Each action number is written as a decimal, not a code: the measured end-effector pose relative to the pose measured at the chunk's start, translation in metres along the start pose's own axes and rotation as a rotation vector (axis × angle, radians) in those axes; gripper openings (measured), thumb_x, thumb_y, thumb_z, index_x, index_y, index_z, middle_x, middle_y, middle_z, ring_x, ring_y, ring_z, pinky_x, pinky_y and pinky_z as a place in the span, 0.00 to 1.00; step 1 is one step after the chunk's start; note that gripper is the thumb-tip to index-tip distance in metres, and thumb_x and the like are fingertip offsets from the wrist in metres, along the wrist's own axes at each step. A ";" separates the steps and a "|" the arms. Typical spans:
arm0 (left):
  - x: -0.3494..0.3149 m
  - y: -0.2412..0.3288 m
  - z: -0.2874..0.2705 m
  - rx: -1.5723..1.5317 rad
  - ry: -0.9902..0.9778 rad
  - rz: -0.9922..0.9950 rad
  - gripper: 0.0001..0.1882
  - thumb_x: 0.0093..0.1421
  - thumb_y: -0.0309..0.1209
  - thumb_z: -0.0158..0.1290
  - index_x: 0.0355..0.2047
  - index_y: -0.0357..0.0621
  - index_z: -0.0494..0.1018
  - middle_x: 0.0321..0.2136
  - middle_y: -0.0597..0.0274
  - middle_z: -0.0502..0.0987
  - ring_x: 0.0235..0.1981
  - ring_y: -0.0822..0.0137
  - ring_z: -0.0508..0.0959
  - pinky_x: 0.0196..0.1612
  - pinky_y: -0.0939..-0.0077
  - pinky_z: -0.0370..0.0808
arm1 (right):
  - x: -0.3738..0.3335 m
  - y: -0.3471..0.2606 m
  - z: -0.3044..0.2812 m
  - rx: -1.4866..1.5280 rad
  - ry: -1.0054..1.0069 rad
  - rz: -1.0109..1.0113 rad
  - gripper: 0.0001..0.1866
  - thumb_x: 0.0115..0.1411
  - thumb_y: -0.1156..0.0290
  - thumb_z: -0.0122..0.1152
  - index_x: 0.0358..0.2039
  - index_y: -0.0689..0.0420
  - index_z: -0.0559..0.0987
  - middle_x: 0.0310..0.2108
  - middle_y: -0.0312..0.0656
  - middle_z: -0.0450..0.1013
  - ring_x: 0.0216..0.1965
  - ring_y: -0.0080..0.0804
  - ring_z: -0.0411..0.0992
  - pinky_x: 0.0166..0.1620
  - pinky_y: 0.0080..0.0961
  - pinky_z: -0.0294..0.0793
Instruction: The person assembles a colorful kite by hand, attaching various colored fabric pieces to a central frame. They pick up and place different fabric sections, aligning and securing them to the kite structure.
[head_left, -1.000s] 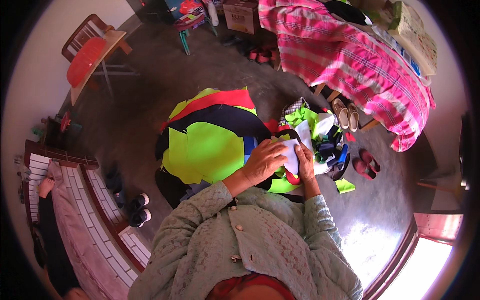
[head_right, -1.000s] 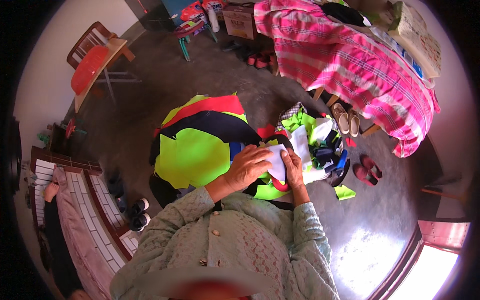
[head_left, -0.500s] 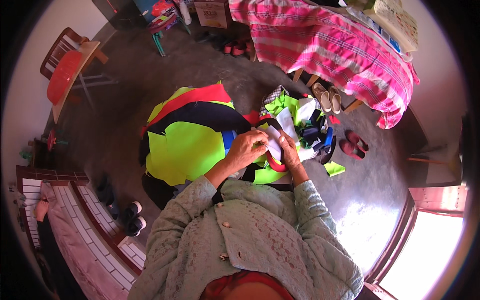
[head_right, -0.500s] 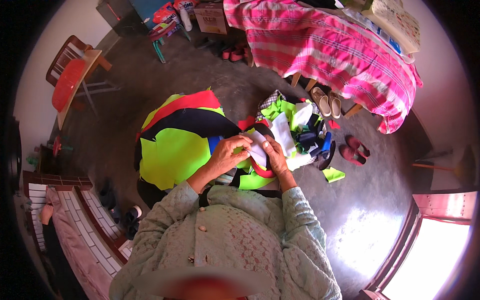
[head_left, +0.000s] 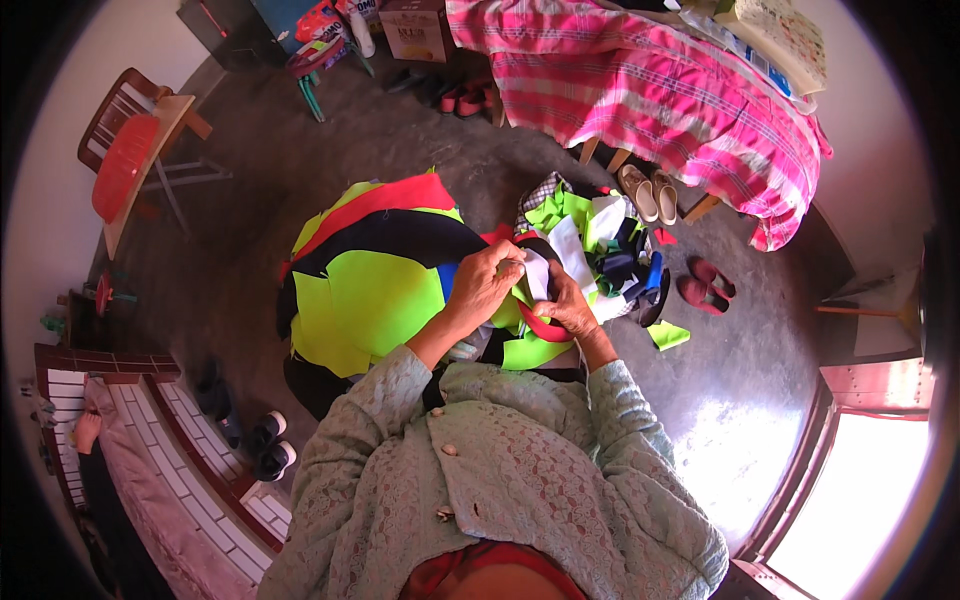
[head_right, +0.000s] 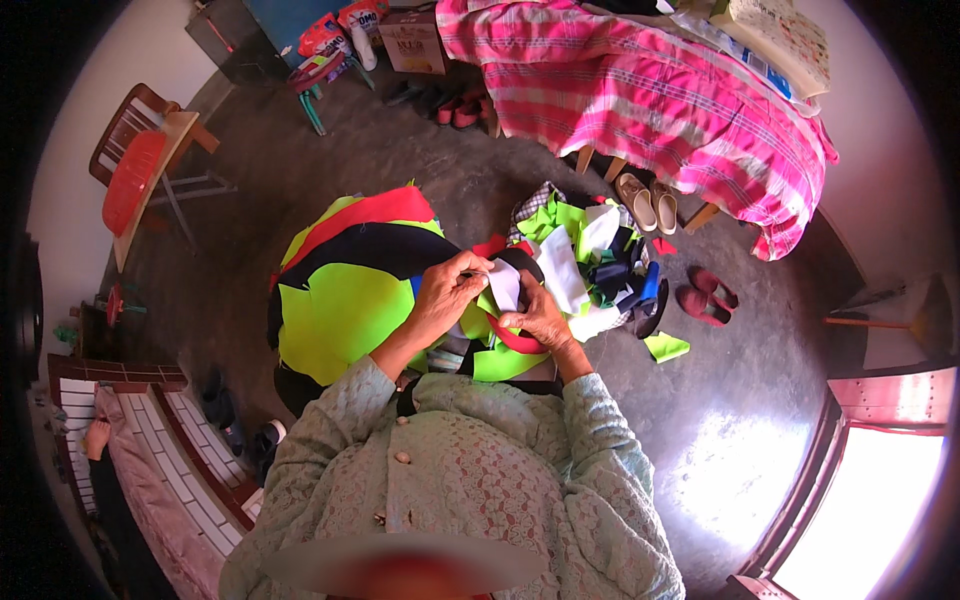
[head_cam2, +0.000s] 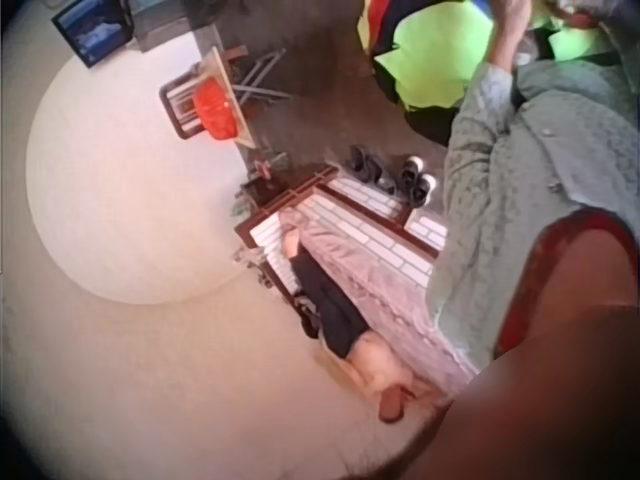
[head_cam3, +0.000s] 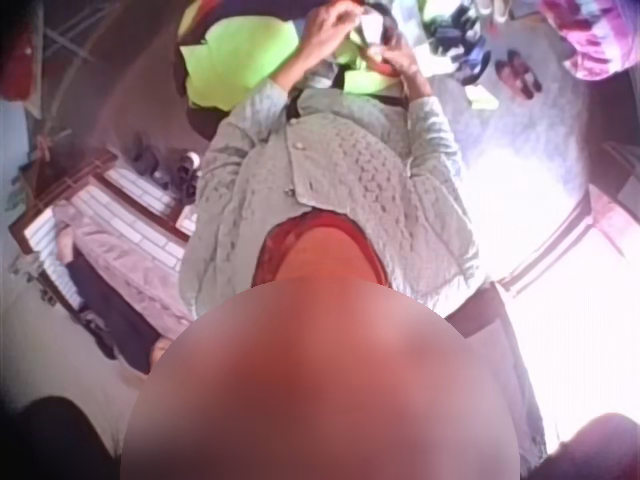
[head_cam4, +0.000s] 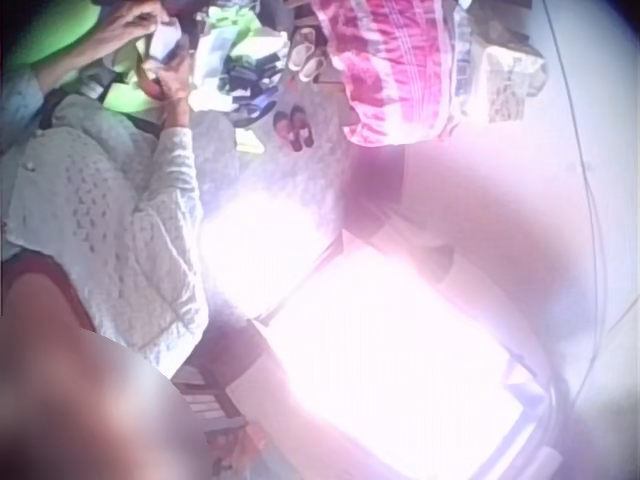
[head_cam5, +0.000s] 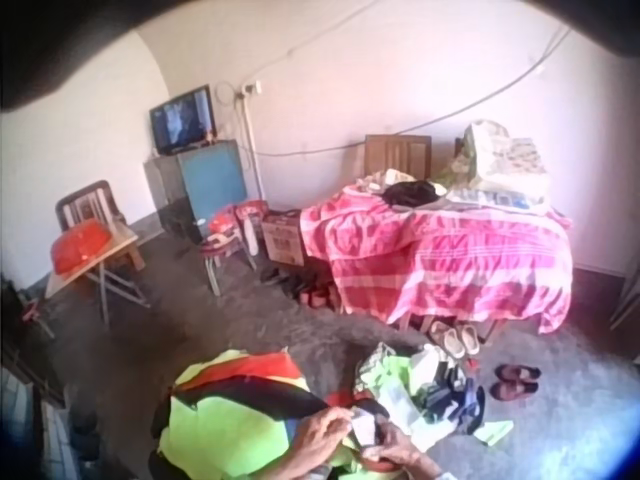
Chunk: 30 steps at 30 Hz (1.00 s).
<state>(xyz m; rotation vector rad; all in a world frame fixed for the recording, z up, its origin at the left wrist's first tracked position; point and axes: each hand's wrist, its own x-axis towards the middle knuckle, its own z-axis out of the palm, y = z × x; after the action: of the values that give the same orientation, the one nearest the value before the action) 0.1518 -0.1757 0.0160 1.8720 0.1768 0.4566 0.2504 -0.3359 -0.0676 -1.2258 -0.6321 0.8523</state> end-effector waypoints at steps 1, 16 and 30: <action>0.000 0.000 0.001 0.017 -0.007 -0.018 0.06 0.55 0.25 0.52 0.34 0.38 0.71 0.30 0.55 0.77 0.31 0.61 0.78 0.35 0.73 0.72 | 0.000 -0.002 0.001 -0.067 0.001 -0.007 0.47 0.33 0.51 0.78 0.49 0.63 0.65 0.41 0.35 0.66 0.42 0.25 0.64 0.47 0.21 0.64; 0.014 0.015 -0.010 -0.006 0.096 0.010 0.05 0.61 0.26 0.49 0.34 0.36 0.68 0.30 0.60 0.76 0.30 0.75 0.75 0.33 0.82 0.71 | -0.001 -0.017 0.016 -0.355 0.074 0.033 0.20 0.50 0.74 0.58 0.45 0.56 0.69 0.32 0.34 0.71 0.34 0.22 0.68 0.39 0.21 0.67; 0.070 0.053 -0.084 -0.230 0.528 -0.057 0.11 0.60 0.31 0.51 0.32 0.34 0.67 0.26 0.61 0.71 0.27 0.72 0.75 0.25 0.75 0.80 | -0.004 -0.002 0.009 -0.316 0.057 -0.046 0.24 0.50 0.76 0.55 0.51 0.55 0.68 0.32 0.36 0.73 0.33 0.23 0.69 0.39 0.21 0.69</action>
<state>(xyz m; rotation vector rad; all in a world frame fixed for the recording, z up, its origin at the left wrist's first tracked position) 0.1767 -0.0966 0.1050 1.4869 0.5060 0.8878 0.2415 -0.3346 -0.0634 -1.5087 -0.7659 0.6934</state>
